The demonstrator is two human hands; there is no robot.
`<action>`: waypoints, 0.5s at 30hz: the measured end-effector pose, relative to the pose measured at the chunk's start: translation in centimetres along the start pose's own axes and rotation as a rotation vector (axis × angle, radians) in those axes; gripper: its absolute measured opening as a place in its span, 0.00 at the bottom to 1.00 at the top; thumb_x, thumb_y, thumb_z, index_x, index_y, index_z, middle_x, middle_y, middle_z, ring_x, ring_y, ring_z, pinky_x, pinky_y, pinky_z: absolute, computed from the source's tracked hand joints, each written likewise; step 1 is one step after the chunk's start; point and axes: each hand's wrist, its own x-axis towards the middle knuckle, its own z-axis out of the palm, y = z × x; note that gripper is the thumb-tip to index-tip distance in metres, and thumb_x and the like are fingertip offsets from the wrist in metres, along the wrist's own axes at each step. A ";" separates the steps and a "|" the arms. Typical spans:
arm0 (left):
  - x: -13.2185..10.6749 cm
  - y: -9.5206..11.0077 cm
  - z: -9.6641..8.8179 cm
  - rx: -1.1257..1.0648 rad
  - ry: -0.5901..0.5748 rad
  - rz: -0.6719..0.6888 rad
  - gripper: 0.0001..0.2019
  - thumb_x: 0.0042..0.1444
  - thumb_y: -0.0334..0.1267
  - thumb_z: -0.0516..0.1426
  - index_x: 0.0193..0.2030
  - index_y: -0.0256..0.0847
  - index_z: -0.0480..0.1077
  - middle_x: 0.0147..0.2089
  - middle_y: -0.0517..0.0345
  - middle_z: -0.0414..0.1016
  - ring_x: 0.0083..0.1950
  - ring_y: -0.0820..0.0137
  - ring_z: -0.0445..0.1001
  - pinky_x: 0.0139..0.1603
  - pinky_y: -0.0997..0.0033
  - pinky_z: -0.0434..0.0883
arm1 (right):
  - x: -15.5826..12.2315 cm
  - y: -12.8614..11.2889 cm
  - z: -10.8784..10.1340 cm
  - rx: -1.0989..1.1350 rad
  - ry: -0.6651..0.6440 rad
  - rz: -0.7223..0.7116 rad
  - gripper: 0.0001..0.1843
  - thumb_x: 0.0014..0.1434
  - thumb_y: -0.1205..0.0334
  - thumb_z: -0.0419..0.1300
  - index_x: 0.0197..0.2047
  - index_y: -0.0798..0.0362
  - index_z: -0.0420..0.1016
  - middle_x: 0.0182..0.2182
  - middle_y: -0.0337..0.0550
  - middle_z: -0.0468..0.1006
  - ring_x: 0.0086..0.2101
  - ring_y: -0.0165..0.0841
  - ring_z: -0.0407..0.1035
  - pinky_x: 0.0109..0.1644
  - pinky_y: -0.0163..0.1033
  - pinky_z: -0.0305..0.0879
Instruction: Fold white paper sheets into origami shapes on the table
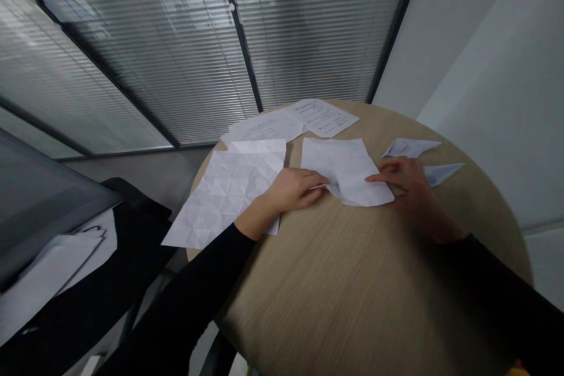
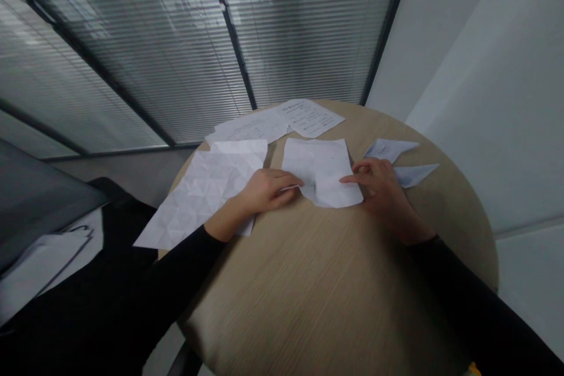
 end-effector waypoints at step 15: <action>-0.1 -0.8 -0.7 -0.141 -0.223 -0.027 0.32 0.64 0.43 0.73 0.74 0.44 0.80 0.74 0.42 0.84 0.73 0.49 0.84 0.78 0.46 0.79 | -0.3 -1.6 -0.5 0.391 -0.335 0.165 0.16 0.60 0.45 0.80 0.48 0.38 0.90 0.67 0.47 0.89 0.68 0.60 0.81 0.81 0.71 0.68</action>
